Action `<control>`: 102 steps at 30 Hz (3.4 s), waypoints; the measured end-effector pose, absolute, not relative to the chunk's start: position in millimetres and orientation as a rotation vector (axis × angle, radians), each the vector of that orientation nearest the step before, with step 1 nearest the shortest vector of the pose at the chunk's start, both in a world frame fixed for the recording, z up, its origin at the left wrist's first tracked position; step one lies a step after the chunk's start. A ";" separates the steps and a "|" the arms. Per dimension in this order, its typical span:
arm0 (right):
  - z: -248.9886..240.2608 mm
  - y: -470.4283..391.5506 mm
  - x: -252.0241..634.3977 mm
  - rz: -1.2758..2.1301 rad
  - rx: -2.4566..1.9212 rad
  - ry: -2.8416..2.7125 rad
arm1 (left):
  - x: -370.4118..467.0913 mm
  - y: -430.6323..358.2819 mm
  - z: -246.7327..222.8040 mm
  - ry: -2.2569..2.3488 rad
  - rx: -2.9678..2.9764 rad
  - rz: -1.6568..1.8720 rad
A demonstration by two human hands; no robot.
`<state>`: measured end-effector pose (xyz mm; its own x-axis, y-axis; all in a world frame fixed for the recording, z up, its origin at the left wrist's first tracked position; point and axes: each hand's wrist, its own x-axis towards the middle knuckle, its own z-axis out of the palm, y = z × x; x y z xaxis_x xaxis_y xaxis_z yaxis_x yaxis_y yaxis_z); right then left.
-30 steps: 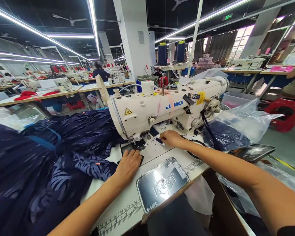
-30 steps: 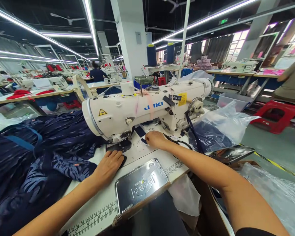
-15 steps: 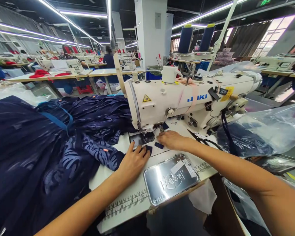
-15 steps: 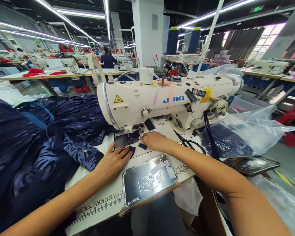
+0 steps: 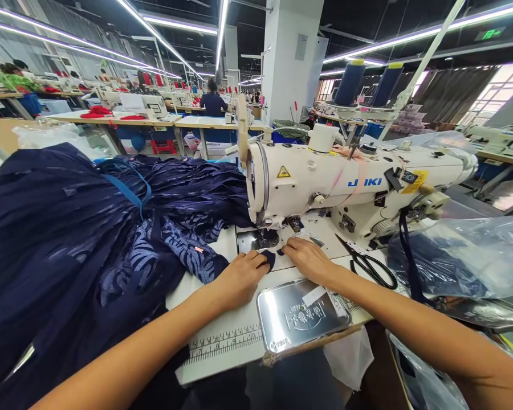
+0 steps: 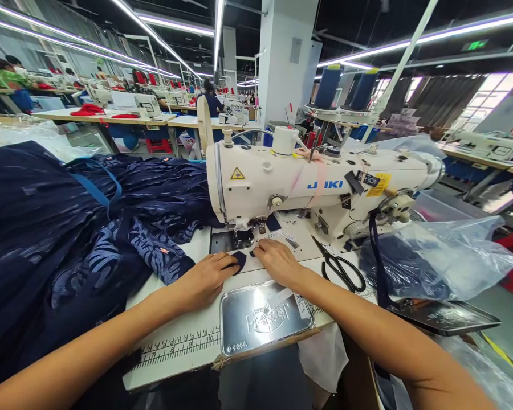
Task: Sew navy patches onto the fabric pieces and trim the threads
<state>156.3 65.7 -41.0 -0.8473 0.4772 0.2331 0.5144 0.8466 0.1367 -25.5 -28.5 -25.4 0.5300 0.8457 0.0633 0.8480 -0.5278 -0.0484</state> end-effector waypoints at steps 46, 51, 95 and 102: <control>-41.7 98.2 137.3 -0.398 -0.192 -2.879 | -29.0 -17.1 -36.2 -1.568 -2.570 -0.283; -45.3 107.8 136.7 -0.367 -0.195 -2.881 | -17.9 -16.2 -38.0 -1.621 -2.443 -0.204; -49.0 93.9 129.9 -0.197 -0.345 -2.717 | -50.1 -7.3 -29.0 -1.624 -2.448 -0.253; -57.3 91.7 128.3 -0.043 -0.302 -2.591 | -45.5 -4.3 -29.0 -1.677 -2.390 -0.272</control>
